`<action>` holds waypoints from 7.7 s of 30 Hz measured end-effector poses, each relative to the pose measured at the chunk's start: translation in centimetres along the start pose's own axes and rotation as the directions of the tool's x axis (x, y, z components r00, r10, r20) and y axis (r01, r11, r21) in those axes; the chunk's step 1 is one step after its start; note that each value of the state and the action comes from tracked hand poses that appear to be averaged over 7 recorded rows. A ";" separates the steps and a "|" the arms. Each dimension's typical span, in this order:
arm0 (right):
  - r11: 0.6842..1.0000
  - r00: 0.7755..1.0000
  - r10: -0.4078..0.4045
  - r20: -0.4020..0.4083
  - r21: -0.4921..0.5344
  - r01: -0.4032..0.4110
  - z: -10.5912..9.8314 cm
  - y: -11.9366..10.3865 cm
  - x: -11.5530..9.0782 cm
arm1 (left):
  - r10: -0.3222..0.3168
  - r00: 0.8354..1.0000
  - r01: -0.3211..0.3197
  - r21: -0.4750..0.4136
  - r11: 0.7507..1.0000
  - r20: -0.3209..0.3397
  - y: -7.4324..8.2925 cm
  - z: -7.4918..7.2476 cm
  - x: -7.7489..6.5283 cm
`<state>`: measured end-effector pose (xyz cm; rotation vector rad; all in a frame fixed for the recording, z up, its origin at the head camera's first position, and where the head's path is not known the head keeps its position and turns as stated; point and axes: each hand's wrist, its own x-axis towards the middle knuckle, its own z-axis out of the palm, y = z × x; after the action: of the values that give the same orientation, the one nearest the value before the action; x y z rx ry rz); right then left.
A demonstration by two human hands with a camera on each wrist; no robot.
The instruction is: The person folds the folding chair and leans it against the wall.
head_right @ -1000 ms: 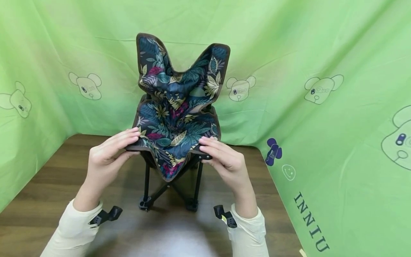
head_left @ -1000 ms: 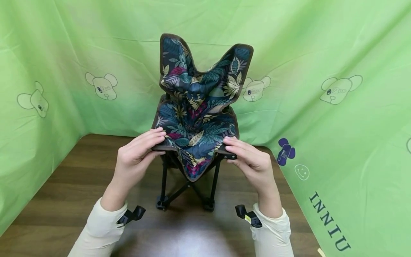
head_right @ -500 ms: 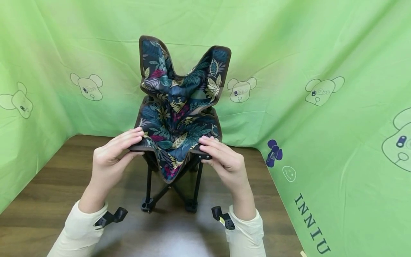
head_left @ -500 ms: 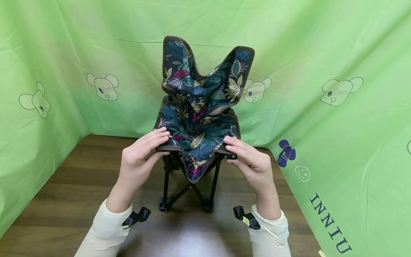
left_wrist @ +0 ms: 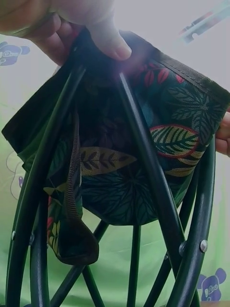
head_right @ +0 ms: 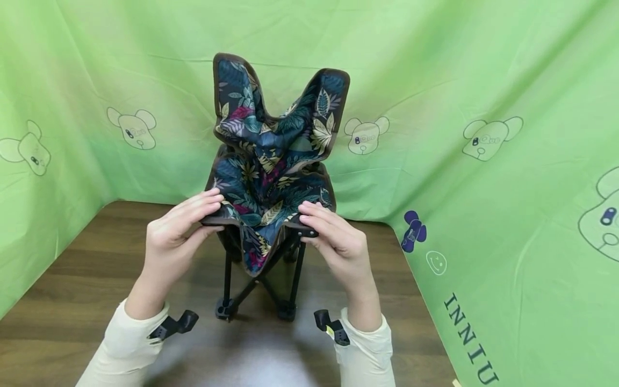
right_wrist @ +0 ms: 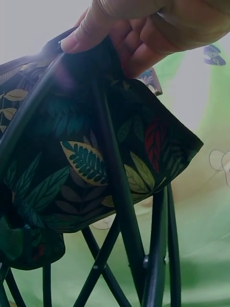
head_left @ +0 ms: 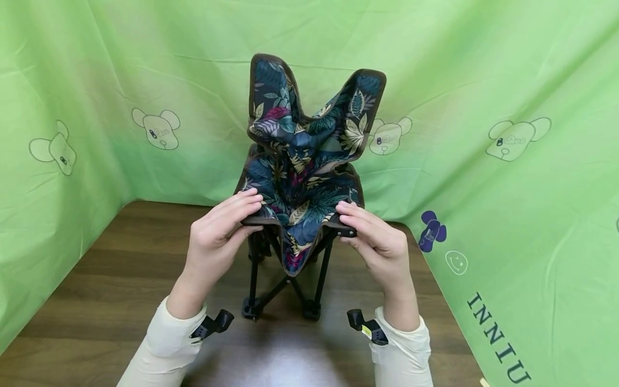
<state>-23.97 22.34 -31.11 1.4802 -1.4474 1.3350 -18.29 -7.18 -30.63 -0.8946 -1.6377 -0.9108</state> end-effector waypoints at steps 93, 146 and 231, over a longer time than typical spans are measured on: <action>0.952 0.998 0.018 -0.060 0.305 0.002 3.0 2.1 4.6 | 0.000 1.000 0.006 -0.418 0.908 0.014 -3.7 3.0 3.7; 0.975 0.993 0.028 -0.119 0.222 -0.001 3.9 2.0 4.6 | -0.026 0.999 0.014 -0.432 0.902 -0.023 -3.3 3.9 4.1; 0.794 0.681 0.444 -0.582 -0.097 -0.600 3.2 -1.2 -1.8 | -0.770 0.630 0.755 -0.157 0.637 -0.097 -0.3 2.1 -5.2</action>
<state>-21.85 19.99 -33.38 0.4216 -1.6425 1.6216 -18.31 -6.06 -36.17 -0.1140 -1.8584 -1.6165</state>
